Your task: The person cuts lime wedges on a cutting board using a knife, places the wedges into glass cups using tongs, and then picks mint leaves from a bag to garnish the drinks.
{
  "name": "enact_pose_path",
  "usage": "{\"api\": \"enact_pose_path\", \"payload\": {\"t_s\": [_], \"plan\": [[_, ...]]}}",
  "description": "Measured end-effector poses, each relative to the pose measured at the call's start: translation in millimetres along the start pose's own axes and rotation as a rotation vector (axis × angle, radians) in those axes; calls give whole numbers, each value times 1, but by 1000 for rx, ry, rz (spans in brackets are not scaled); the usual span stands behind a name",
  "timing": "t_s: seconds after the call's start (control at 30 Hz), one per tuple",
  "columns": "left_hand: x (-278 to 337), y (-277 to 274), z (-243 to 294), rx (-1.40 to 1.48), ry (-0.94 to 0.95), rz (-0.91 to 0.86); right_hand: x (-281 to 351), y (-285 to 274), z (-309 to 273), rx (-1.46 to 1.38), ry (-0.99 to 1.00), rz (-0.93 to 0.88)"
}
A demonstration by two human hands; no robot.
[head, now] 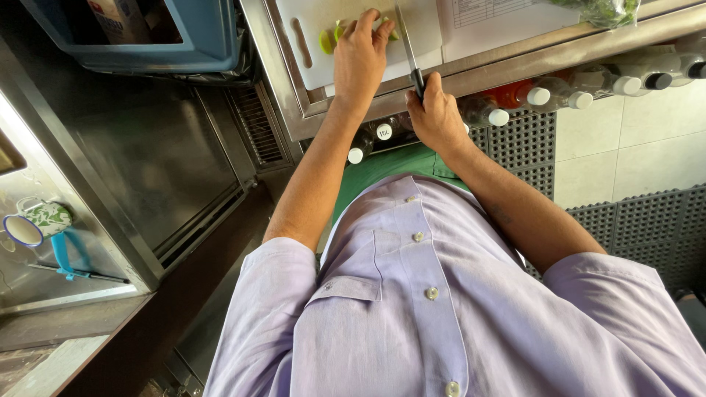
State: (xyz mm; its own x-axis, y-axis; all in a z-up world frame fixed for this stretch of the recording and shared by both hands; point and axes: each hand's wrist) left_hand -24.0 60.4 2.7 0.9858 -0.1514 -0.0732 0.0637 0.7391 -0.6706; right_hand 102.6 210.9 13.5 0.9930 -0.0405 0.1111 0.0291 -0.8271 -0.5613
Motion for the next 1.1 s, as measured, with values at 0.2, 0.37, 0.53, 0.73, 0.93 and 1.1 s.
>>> {"api": "enact_pose_path", "payload": {"t_s": [0.2,0.37,0.53,0.73,0.93,1.1], "plan": [[4,-1,-7,0,55,-15,7,8,-8,-53,-65,29],[4,3,-6,2,69,0,6,11,-12,-33,1,21],[6,6,-6,7,102,34,5,12,-15,-39,29,3],[4,13,-4,79,27,63,0,17,-14,3,101,-40],[0,16,-4,22,-9,93,-30,25,-11,54,137,-48],[-2,13,1,12,-25,93,-25,22,-18,130,278,-84]]}}
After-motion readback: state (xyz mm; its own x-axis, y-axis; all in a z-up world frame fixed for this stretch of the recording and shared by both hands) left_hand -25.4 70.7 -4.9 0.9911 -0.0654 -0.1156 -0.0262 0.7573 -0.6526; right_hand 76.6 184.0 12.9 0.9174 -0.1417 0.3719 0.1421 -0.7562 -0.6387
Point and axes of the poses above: each hand's wrist, its own x-axis away from the middle knuckle, its own y-axis out of the palm, z = x × y, and after that the axes turned 2 degrees about y, right-handed
